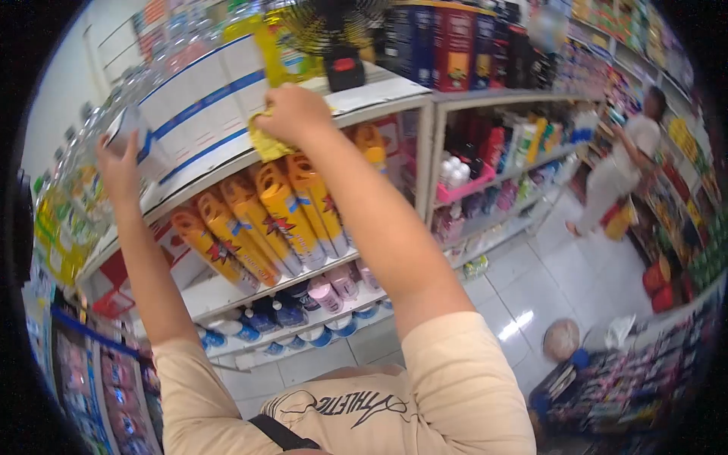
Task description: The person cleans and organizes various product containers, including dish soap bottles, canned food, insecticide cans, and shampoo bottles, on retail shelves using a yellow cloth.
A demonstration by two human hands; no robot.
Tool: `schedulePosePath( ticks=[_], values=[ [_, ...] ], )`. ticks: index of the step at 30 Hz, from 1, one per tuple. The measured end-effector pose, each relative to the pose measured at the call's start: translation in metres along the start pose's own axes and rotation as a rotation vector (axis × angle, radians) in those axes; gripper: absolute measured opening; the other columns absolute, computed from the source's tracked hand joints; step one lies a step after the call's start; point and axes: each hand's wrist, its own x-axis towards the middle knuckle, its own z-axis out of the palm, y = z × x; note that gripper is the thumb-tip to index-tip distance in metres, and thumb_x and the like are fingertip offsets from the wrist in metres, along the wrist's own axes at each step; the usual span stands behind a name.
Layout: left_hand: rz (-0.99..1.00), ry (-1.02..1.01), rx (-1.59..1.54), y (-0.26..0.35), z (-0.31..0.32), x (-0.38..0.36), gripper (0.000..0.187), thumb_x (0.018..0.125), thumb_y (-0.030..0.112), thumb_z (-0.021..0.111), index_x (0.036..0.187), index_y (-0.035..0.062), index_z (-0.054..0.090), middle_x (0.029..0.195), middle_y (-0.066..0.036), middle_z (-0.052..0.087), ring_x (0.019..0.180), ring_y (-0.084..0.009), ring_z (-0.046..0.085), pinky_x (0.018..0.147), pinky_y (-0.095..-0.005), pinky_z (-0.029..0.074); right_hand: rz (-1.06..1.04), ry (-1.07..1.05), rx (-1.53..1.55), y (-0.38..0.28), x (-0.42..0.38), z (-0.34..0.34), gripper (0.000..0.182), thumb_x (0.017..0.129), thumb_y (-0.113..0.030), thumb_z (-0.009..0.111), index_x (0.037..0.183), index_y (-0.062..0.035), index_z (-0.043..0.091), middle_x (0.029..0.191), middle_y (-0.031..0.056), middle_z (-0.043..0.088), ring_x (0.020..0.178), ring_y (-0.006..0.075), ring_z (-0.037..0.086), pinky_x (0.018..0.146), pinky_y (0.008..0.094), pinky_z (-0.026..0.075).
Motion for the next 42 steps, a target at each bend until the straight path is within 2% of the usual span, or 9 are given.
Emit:
schedulePosePath(
  ticks=[8, 16, 18, 23, 30, 36, 37, 41, 42],
  values=[
    [0.061, 0.377, -0.468, -0.007, -0.062, -0.063, 0.057, 0.072, 0.008, 0.073, 0.117, 0.0007, 0.039, 0.085, -0.006, 0.052, 0.077, -0.0117, 0.052, 0.063, -0.0266, 0.047, -0.139, 0.222, 0.251, 0.008, -0.010, 0.000, 0.031, 0.065, -0.031, 0.065, 0.086, -0.0088, 0.060, 0.091, 0.0121, 0.055, 0.089, 0.0305, 0.055, 0.079, 0.0391, 0.045],
    [0.033, 0.136, -0.804, 0.095, -0.107, -0.163, 0.052, 0.087, 0.027, 0.056, 0.127, 0.0056, 0.030, 0.119, -0.018, 0.041, 0.109, -0.0262, 0.045, 0.090, -0.0376, 0.042, -0.552, 0.518, 0.786, -0.106, -0.103, -0.021, 0.058, 0.063, -0.023, 0.069, 0.115, -0.0088, 0.049, 0.114, 0.0190, 0.044, 0.108, 0.0377, 0.042, 0.091, 0.0446, 0.036],
    [-0.248, 0.119, -0.966, 0.140, -0.115, -0.179, 0.055, 0.088, 0.041, 0.049, 0.127, 0.0083, 0.029, 0.120, -0.018, 0.040, 0.113, -0.0296, 0.042, 0.095, -0.0404, 0.039, -0.652, 0.472, 0.660, -0.125, -0.131, -0.020, 0.057, 0.070, -0.030, 0.066, 0.121, -0.0092, 0.049, 0.126, 0.0166, 0.041, 0.116, 0.0389, 0.039, 0.093, 0.0453, 0.035],
    [-0.397, 0.191, -1.101, 0.155, -0.124, -0.169, 0.066, 0.083, 0.056, 0.045, 0.128, 0.0100, 0.029, 0.122, -0.017, 0.039, 0.111, -0.0310, 0.044, 0.093, -0.0421, 0.041, -0.595, 0.263, 0.596, -0.105, -0.180, -0.005, 0.053, 0.072, -0.019, 0.064, 0.122, -0.0089, 0.050, 0.132, 0.0181, 0.038, 0.123, 0.0433, 0.034, 0.096, 0.0492, 0.034],
    [-0.475, -0.557, -1.474, 0.141, -0.111, -0.220, 0.061, 0.083, 0.048, 0.050, 0.128, 0.0120, 0.032, 0.128, -0.014, 0.037, 0.117, -0.0268, 0.040, 0.100, -0.0404, 0.032, -0.409, 0.199, 0.819, -0.093, -0.175, -0.060, 0.059, 0.076, -0.018, 0.058, 0.129, -0.0007, 0.041, 0.137, 0.0207, 0.032, 0.127, 0.0402, 0.029, 0.103, 0.0451, 0.025],
    [-0.826, -0.192, -1.877, 0.159, -0.129, -0.190, 0.054, 0.090, 0.052, 0.029, 0.136, 0.0245, 0.026, 0.136, -0.005, 0.035, 0.125, -0.0252, 0.034, 0.105, -0.0424, 0.026, -0.477, -0.075, 0.817, -0.091, -0.193, -0.042, 0.057, 0.079, -0.019, 0.051, 0.131, -0.0011, 0.039, 0.139, 0.0204, 0.029, 0.131, 0.0396, 0.022, 0.105, 0.0446, 0.020],
    [-0.949, -0.110, -1.748, 0.161, -0.129, -0.179, 0.059, 0.082, 0.052, 0.046, 0.128, 0.0184, 0.032, 0.124, -0.011, 0.044, 0.109, -0.0271, 0.049, 0.094, -0.0424, 0.040, -0.417, -0.133, 0.836, -0.091, -0.197, -0.038, 0.060, 0.079, -0.018, 0.050, 0.133, -0.0007, 0.034, 0.140, 0.0214, 0.026, 0.132, 0.0382, 0.019, 0.106, 0.0424, 0.018],
    [-0.714, -0.531, -1.845, 0.150, -0.116, -0.211, 0.058, 0.087, 0.049, 0.038, 0.133, 0.0151, 0.030, 0.129, -0.009, 0.041, 0.118, -0.0257, 0.042, 0.100, -0.0394, 0.033, -0.304, 0.060, 0.787, -0.084, -0.194, -0.044, 0.063, 0.079, -0.016, 0.047, 0.136, 0.0012, 0.028, 0.141, 0.0230, 0.022, 0.133, 0.0349, 0.018, 0.106, 0.0392, 0.018],
    [-0.763, -0.525, -1.719, 0.156, -0.116, -0.220, 0.069, 0.079, 0.053, 0.052, 0.130, 0.0125, 0.030, 0.121, -0.014, 0.043, 0.115, -0.0264, 0.043, 0.097, -0.0395, 0.035, -0.271, 0.081, 0.804, -0.081, -0.190, -0.048, 0.062, 0.079, -0.017, 0.047, 0.135, 0.0014, 0.028, 0.141, 0.0228, 0.022, 0.133, 0.0347, 0.019, 0.106, 0.0392, 0.018]
  ],
)
